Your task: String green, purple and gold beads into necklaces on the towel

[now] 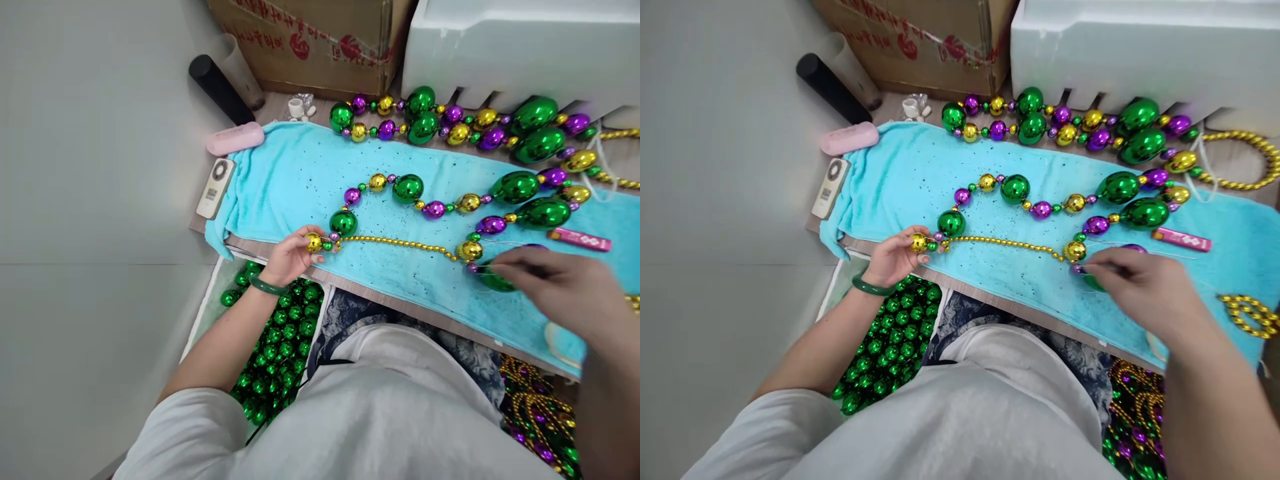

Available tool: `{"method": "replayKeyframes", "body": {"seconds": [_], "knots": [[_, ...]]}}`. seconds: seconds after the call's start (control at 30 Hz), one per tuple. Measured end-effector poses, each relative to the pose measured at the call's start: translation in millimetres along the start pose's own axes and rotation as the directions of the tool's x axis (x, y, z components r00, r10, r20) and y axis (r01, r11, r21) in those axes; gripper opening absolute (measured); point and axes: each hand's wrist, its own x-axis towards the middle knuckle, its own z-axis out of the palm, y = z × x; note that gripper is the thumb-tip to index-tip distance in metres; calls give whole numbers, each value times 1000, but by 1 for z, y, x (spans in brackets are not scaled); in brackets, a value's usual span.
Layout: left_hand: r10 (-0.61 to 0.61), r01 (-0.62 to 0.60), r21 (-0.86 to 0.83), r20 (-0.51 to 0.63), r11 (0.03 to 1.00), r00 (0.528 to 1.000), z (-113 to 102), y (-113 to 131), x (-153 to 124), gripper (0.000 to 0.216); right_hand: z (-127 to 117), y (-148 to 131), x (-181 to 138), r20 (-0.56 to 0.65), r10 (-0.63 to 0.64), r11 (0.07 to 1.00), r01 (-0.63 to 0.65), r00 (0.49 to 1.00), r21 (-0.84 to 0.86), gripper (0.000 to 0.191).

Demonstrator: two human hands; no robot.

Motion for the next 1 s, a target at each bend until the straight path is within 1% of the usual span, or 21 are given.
{"method": "replayKeyframes", "body": {"seconds": [0.03, 0.07, 0.1, 0.17, 0.23, 0.33, 0.4, 0.5, 0.57, 0.63, 0.7, 0.73, 0.83, 0.9, 1.0], "knots": [[3, -3, -4, 11, 1000, 1000, 5, -3, 1, 26, 7, -12, 2, 124, -9, 999, 4, 992, 35, 7], [0, 1, -19, 7, 1000, 1000, 9, -5, 3, 26, 13, -23, 4, 172, -14, 1000, 14, 985, 0, 8], [-12, 11, -47, -5, 999, 1000, 13, -7, 4, 26, 18, -32, 4, 182, -1, 997, 15, 983, -76, 10], [-48, 44, -129, -26, 991, 999, 19, -10, 6, 25, 22, -41, 6, 144, 13, 974, 20, 989, -227, 15], [-72, 70, -221, -3, 973, 997, 21, -12, 6, 25, 21, -40, 7, 104, 30, 950, 4, 994, -314, 20], [-63, 84, -341, 70, 936, 996, 21, -14, 6, 26, 17, -31, 11, 79, 65, 937, -33, 995, -349, 26], [-53, 83, -379, 87, 922, 995, 19, -13, 4, 27, 16, -25, 13, 60, 83, 933, -56, 995, -354, 27], [-39, 52, -318, 48, 947, 998, 13, -9, 1, 33, 15, -21, 17, 45, 101, 941, -81, 994, -328, 25], [4, -7, -199, -13, 980, 1000, 7, -4, -2, 36, 14, -19, 18, 50, 105, 950, -86, 993, -300, 23], [81, -86, -58, -82, 995, 993, 0, 2, -5, 39, 14, -20, 18, 38, 109, 946, -92, 993, -312, 22], [132, -130, 29, -119, 991, 984, -5, 9, -8, 39, 14, -23, 16, -21, 69, 925, -72, 997, -374, 23], [135, -131, 38, -120, 991, 984, -7, 13, -10, 39, 14, -26, 14, -62, 26, 909, -49, 998, -413, 24], [102, -104, -17, -81, 994, 991, -4, 20, -8, 37, 15, -39, 9, -165, -142, 877, 47, 976, -479, 30], [80, -82, -75, -30, 994, 996, 6, 21, -2, 36, 15, -49, 8, -175, -222, 886, 124, 959, -446, 29], [31, -14, -177, 95, 984, 995, 29, 17, 14, 37, 19, -64, 10, -141, -307, 924, 260, 941, -281, 23]]}}
